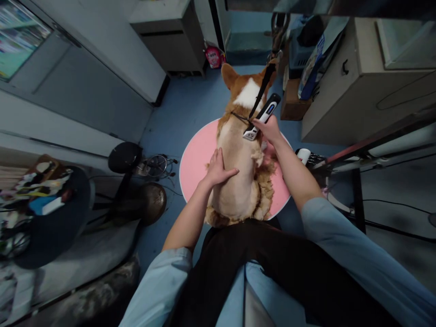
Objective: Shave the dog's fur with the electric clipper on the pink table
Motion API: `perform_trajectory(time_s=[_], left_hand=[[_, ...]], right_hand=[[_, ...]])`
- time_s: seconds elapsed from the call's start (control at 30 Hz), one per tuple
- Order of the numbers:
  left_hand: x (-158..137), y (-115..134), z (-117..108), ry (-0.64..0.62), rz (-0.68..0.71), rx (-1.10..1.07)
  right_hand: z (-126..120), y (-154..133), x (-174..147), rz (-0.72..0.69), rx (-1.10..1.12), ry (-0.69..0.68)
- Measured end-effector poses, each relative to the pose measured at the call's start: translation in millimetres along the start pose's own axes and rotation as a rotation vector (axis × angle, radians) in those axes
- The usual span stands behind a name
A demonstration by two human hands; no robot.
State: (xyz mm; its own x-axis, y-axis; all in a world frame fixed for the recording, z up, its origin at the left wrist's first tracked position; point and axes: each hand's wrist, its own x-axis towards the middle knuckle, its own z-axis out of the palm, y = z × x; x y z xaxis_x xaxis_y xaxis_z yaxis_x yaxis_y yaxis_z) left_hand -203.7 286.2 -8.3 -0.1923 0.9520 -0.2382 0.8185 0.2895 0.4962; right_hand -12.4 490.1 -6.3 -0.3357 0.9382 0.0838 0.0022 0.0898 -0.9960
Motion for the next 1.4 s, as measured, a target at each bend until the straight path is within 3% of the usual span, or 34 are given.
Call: perform_trajectory(time_s=[0.13, 0.33, 0.43, 0.57, 0.73, 0.9, 1.03, 1.07, 1.13, 1.23, 1.4], left_hand=[[-5.1, -3.0, -3.2, 0.002, -0.031, -0.034], [-10.5, -4.3, -4.6, 0.011, -0.057, -0.032], [-13.4, -9.0, 1.8, 0.016, -0.043, -0.056], [-16.3, -15.9, 12.3, 0.038, -0.022, -0.099], [-15.1, -12.0, 17.1, 0.056, 0.008, -0.089], [-21.3, -9.7, 13.3, 0.007, -0.006, -0.064], [-25.3, -10.3, 0.6, 0.008, 0.005, -0.020], [-22.4, -7.5, -4.1, 0.044, -0.004, 0.000], [-8.7, 3.8, -13.7, 0.173, -0.023, 0.038], [26.8, 31.1, -22.2, 0.335, -0.021, 0.055], [71.4, 63.4, -16.7, 0.322, -0.075, -0.012]], right_hand=[[8.8, -12.4, -18.7, -0.003, -0.117, -0.087], [37.0, -24.8, -8.1, -0.104, -0.086, 0.124], [48.7, -24.2, -7.1, -0.164, -0.176, 0.029], [45.0, -23.9, -7.7, -0.204, -0.273, -0.068], [45.1, -25.7, 4.7, -0.215, -0.302, 0.004], [54.2, -34.1, -39.3, -0.128, -0.320, -0.174], [31.6, -35.6, -57.3, -0.033, -0.146, -0.396], [23.0, -34.2, -51.5, -0.018, -0.077, -0.374], [8.3, -29.9, -31.8, -0.020, 0.050, -0.205], [0.1, -22.5, -5.5, -0.083, 0.106, -0.025], [1.6, -10.2, -13.8, -0.040, 0.051, -0.160]])
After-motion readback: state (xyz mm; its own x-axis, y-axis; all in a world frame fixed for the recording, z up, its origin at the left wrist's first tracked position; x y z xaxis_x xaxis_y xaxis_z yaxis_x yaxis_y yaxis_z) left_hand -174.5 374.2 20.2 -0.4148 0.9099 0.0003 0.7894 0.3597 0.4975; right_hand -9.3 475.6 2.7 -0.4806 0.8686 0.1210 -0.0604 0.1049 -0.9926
